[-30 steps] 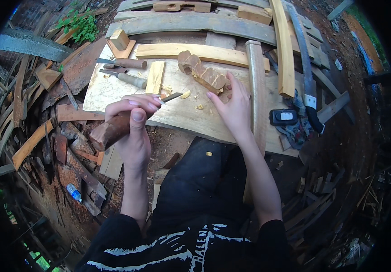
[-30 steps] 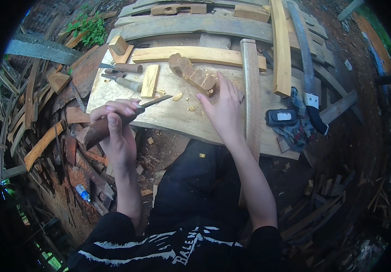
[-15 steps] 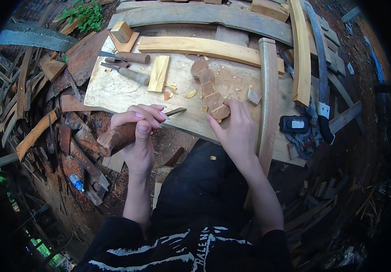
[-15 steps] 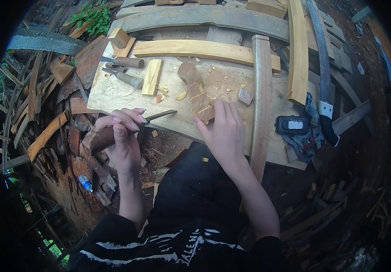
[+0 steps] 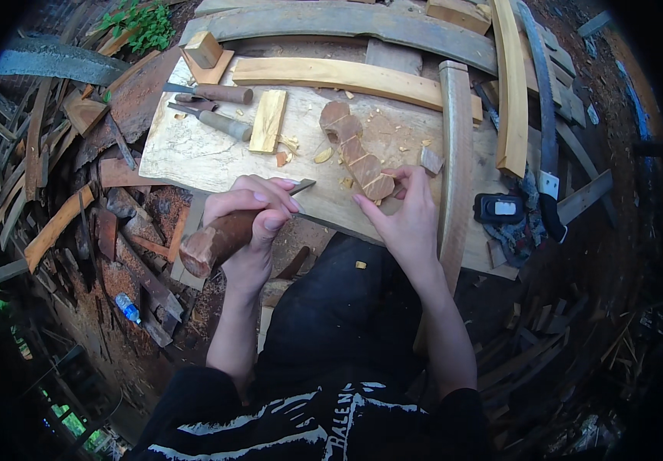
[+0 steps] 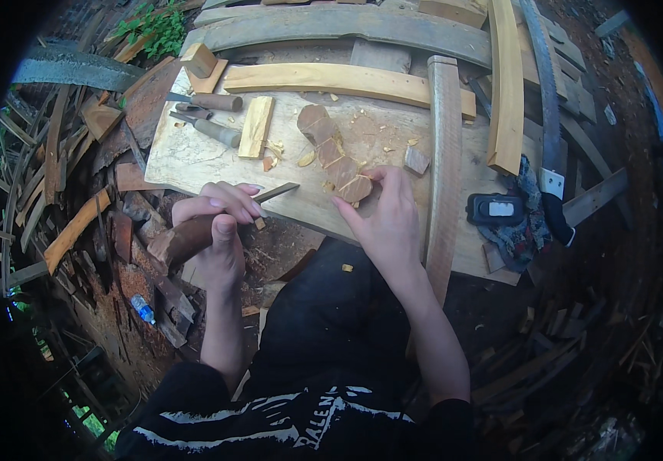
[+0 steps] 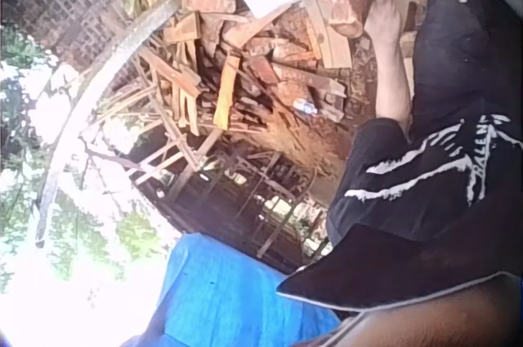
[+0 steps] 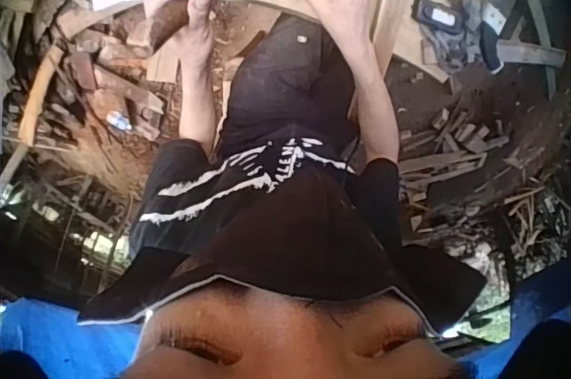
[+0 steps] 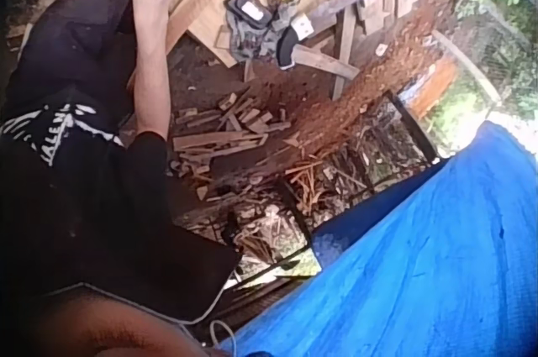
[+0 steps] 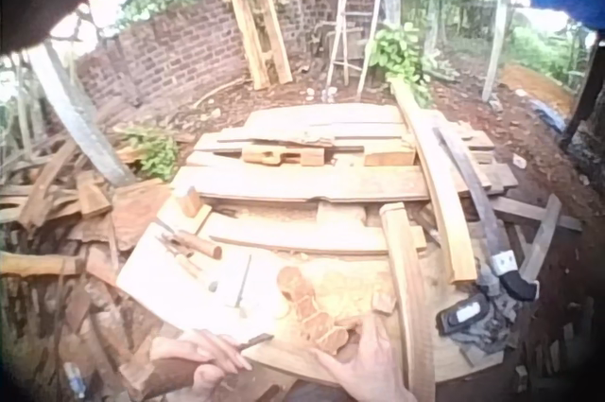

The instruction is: The person carves a decorative wooden object using a chisel and a wooden mallet.

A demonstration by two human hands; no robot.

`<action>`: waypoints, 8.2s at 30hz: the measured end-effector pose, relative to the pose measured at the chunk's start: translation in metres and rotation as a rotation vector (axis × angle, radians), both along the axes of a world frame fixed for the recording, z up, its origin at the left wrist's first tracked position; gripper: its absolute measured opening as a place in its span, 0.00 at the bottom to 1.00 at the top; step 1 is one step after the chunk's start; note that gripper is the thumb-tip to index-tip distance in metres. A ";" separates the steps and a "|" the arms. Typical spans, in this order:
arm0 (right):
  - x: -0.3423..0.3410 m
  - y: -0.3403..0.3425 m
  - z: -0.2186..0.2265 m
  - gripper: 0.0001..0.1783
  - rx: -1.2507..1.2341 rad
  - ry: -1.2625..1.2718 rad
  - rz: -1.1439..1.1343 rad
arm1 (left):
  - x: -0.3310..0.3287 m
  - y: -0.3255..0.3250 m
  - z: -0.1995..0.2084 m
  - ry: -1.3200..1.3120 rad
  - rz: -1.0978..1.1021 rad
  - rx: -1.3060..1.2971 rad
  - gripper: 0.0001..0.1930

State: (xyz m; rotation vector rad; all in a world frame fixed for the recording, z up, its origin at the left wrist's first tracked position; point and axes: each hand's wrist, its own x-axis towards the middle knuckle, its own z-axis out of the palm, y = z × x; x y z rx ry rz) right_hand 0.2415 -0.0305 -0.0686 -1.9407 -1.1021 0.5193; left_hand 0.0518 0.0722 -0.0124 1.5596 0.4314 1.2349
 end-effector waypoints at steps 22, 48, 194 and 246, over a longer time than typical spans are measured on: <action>0.013 -0.006 -0.003 0.17 0.090 0.460 0.014 | 0.008 -0.009 -0.002 0.014 -0.020 0.013 0.15; -0.001 -0.015 -0.006 0.33 0.148 -0.251 0.056 | 0.042 0.014 0.051 -0.196 -0.075 -0.053 0.13; 0.016 0.005 0.148 0.19 0.931 0.492 -0.275 | -0.014 0.023 -0.052 0.750 0.123 0.265 0.25; 0.005 0.079 0.102 0.17 1.001 0.262 -0.199 | -0.012 0.020 -0.093 0.625 0.175 -0.083 0.24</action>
